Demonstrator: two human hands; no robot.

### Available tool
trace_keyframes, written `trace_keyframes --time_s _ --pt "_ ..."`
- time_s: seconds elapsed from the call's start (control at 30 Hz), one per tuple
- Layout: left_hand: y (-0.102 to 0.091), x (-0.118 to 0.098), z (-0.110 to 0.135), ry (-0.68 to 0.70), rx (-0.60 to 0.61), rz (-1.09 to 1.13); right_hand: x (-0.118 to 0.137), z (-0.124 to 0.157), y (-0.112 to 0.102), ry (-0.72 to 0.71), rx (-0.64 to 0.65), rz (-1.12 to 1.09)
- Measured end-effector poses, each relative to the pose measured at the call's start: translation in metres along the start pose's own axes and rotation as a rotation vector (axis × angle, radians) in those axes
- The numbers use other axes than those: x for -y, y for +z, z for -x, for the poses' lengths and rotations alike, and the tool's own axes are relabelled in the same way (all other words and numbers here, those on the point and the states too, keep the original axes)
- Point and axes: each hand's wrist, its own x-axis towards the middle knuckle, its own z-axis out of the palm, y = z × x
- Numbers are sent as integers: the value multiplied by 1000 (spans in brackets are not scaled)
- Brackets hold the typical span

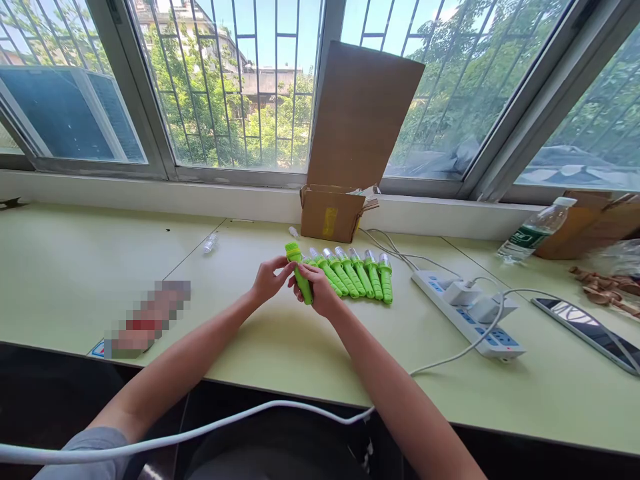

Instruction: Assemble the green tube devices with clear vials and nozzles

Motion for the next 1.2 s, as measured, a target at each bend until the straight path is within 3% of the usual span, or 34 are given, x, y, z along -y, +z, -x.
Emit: trace_keyframes --time_s 0.23,0.43,0.73,0.97,1.2 --pt "4 1 2 -29 12 2 -5 -1 -3 33 5 -5" --pt "6 3 1 -124 -7 150 -6 -3 -6 49 -18 47" --pt "4 3 -7 -259 -77 430 -11 -5 -1 -225 -163 344" --pt "2 0 -7 -337 -40 520 -13 -5 -1 -296 -196 473" --pt "-2 -2 -7 -362 19 579 -13 -5 -1 -139 -170 351"
